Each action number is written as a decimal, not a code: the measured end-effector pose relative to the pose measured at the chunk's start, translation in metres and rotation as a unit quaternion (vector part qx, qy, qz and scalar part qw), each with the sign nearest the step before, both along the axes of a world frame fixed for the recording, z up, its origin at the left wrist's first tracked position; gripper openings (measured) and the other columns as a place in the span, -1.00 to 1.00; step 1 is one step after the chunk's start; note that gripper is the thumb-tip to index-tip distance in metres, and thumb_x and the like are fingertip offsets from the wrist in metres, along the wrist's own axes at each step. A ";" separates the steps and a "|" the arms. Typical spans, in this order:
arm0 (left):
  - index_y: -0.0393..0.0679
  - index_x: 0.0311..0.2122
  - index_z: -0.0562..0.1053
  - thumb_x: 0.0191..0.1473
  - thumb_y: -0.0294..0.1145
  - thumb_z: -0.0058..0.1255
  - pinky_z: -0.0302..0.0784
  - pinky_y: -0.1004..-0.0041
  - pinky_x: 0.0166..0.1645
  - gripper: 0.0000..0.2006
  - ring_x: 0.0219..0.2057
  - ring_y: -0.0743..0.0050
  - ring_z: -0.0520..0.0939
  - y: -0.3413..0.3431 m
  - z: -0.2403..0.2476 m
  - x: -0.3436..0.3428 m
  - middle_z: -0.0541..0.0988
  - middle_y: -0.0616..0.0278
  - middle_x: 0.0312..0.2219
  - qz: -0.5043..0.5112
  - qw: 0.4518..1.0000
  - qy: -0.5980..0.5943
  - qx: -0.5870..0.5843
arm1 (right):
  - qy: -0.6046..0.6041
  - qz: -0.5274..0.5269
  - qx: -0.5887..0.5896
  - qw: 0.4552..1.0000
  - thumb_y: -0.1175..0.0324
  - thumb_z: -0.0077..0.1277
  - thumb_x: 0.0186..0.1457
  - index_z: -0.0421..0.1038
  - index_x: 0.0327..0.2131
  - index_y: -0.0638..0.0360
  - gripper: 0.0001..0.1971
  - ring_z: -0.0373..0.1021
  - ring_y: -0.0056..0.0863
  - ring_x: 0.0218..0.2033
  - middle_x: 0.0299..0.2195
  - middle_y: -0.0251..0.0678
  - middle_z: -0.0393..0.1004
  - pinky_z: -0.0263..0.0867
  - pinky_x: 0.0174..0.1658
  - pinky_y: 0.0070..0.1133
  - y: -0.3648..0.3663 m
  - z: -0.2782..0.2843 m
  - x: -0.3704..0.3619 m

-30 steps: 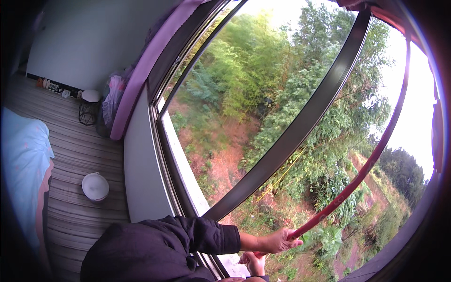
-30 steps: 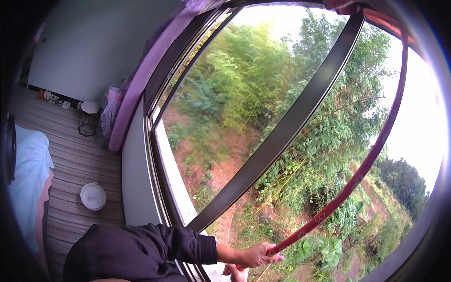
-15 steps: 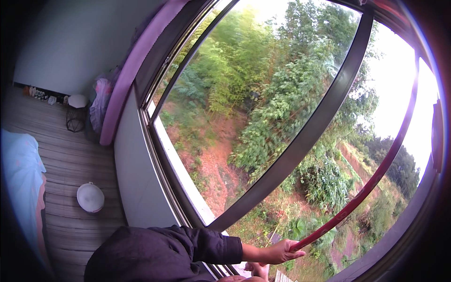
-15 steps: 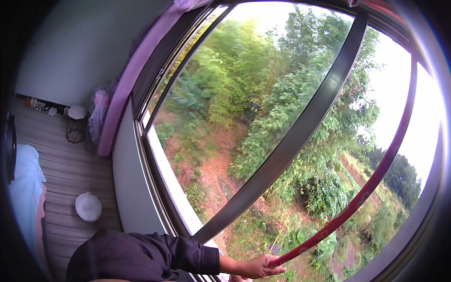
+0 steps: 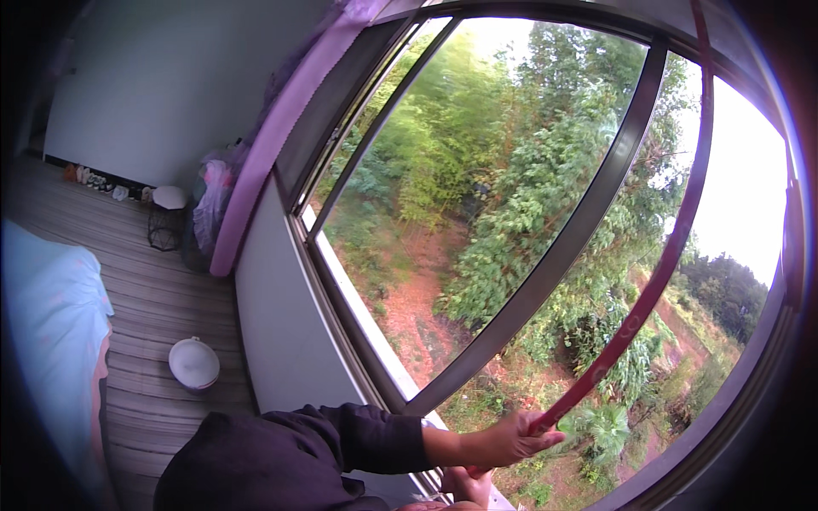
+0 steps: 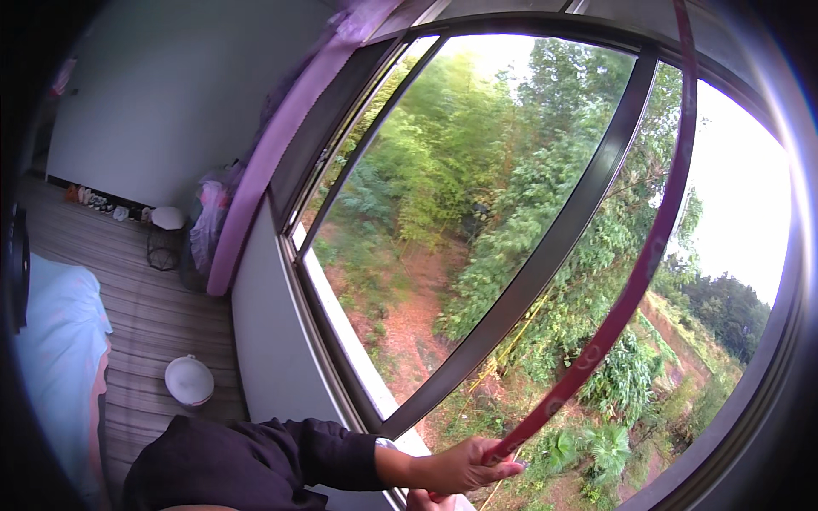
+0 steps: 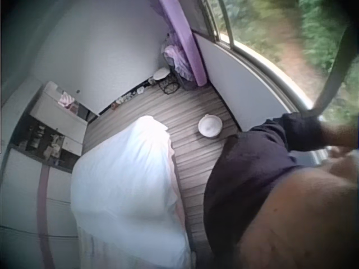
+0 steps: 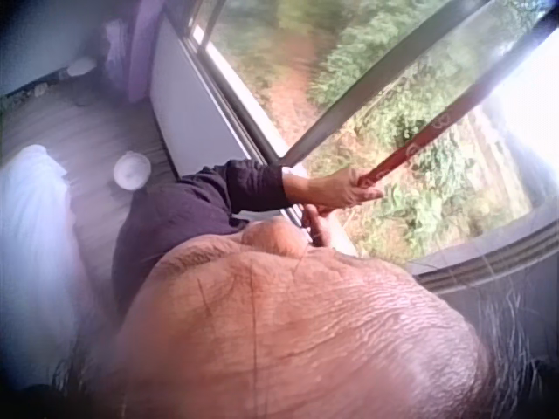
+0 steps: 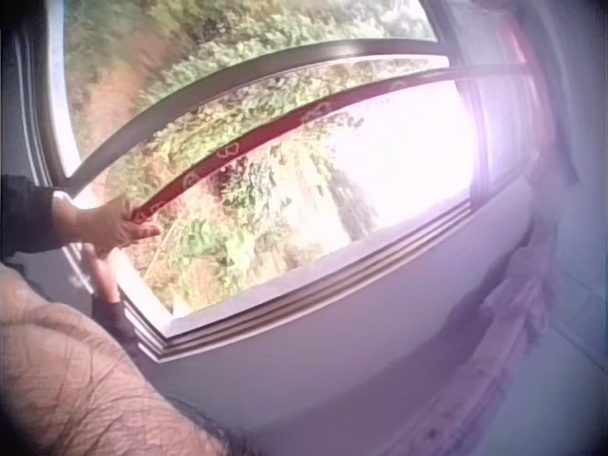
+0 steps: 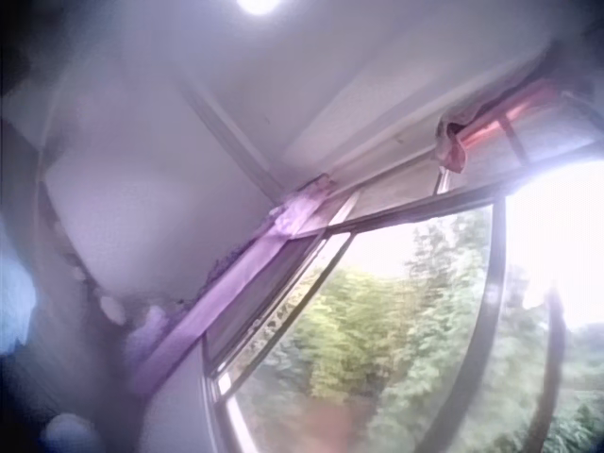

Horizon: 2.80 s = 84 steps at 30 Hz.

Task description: The person cleans a large window using a long-handled brush with a cloth attachment. They wipe the glass in vertical strokes, then dip the cloth into a bucket of water, wring it out, and reattach it to the brush before resuming cleaning.

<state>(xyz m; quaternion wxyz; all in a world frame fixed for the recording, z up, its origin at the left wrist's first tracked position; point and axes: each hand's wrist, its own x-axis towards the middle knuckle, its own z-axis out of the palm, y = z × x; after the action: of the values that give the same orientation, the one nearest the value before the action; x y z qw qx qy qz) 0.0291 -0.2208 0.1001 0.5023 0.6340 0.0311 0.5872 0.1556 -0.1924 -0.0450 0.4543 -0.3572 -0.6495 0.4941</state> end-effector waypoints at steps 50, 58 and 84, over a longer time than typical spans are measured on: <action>-0.14 -0.56 0.28 0.08 -0.44 -0.02 0.19 0.53 -0.79 -0.78 -0.85 0.67 0.31 -0.098 -0.237 -0.550 0.30 0.42 -0.80 0.553 0.769 -0.033 -0.318 | -0.496 -0.317 0.537 0.604 0.27 0.10 -0.07 0.39 -0.41 0.11 -0.82 0.32 -0.27 -0.25 -0.41 -0.25 0.38 0.19 -0.14 -0.36 0.091 0.095 -0.221; -0.15 -0.58 0.30 0.08 -0.44 -0.02 0.20 0.55 -0.78 -0.78 -0.83 0.70 0.32 -0.038 -0.221 -0.544 0.33 0.41 -0.80 0.587 0.756 -0.033 -0.289 | -0.516 -0.230 0.628 0.536 0.39 0.04 -0.16 0.24 -0.65 0.05 -0.83 0.33 -0.34 -0.53 -0.66 -0.34 0.29 0.25 -0.34 -0.42 0.109 0.098 -0.163; -0.31 -0.49 0.40 0.01 -0.47 0.03 0.33 0.33 -0.57 -0.86 -0.72 0.32 0.47 -0.038 -0.250 -0.555 0.40 0.14 -0.75 0.711 0.653 0.080 -0.248 | -0.572 -0.406 0.524 0.483 0.46 -0.01 -0.26 0.21 -0.74 0.15 -0.83 0.34 -0.15 -0.55 -0.69 -0.18 0.33 0.23 -0.30 -0.31 0.021 0.108 -0.012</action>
<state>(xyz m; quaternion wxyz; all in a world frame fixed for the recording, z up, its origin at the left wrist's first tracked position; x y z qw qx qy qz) -0.5255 -0.2587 -0.1497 0.0652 0.3139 0.6570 0.6823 0.1440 -0.1715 0.0633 0.2361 -0.4809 -0.6871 -0.4907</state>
